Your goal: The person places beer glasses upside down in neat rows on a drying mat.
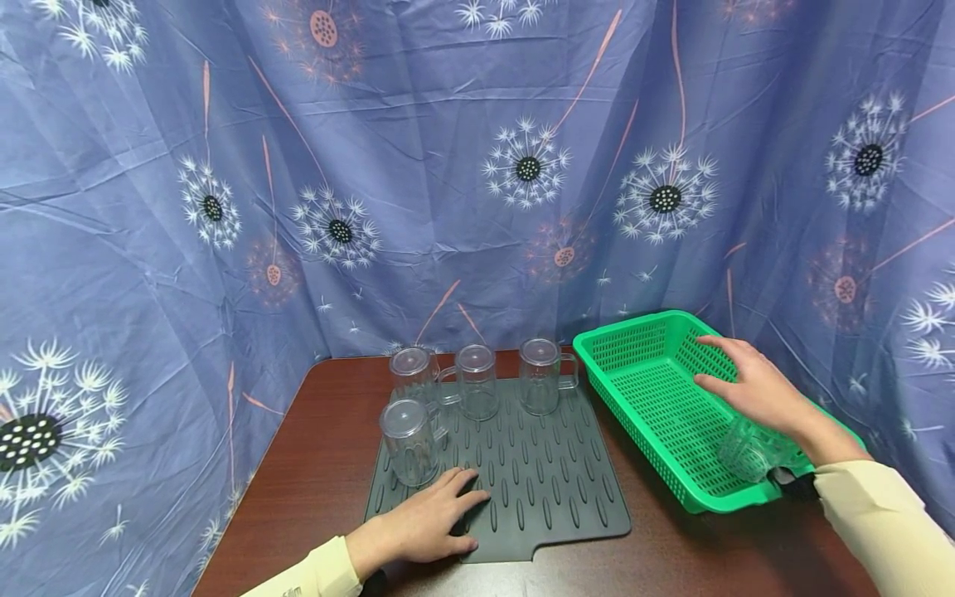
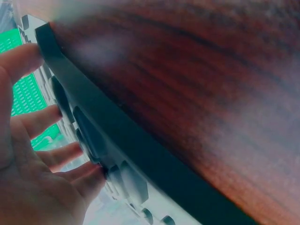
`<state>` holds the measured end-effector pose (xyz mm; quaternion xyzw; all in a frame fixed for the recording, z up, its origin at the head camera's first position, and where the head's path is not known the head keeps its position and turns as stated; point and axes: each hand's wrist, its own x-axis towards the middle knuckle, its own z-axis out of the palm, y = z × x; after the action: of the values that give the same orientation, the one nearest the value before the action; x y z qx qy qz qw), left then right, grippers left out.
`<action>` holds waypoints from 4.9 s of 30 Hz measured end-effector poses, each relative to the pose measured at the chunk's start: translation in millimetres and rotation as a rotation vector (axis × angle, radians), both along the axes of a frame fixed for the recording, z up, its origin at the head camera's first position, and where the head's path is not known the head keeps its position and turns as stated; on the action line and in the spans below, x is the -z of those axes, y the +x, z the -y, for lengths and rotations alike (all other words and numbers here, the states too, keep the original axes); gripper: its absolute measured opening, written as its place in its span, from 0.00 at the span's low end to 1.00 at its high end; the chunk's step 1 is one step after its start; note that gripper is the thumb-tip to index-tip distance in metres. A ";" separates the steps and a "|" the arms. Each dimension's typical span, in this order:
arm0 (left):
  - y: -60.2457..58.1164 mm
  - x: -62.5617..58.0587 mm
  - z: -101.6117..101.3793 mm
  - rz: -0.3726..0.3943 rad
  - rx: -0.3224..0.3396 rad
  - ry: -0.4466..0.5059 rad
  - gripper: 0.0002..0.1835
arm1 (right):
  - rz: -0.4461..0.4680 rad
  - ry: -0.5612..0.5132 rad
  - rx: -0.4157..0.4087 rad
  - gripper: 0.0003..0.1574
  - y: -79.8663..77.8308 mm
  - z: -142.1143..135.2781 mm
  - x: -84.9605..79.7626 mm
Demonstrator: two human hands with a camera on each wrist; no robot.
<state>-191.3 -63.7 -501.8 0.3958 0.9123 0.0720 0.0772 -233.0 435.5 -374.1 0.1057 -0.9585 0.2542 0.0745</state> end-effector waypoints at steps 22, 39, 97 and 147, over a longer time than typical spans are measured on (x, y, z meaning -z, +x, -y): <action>0.9 1.1 0.9 0.008 0.010 -0.017 0.34 | 0.098 0.223 0.057 0.54 -5.2 -43.3 22.7; 1.1 1.2 1.7 0.049 -0.006 -0.020 0.33 | 0.193 0.263 0.011 0.50 -6.5 -54.0 31.5; 1.0 0.3 1.7 0.074 -0.007 -0.017 0.33 | 0.118 0.123 -0.079 0.35 1.0 -37.2 6.3; 0.9 -3.5 2.6 0.050 0.028 -0.038 0.34 | -0.169 -0.270 -0.040 0.31 25.9 64.1 -24.9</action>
<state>-190.4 -66.3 -498.3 0.4051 0.9056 0.0636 0.1084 -207.1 371.4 -349.2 0.1347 -0.9035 0.3725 0.1634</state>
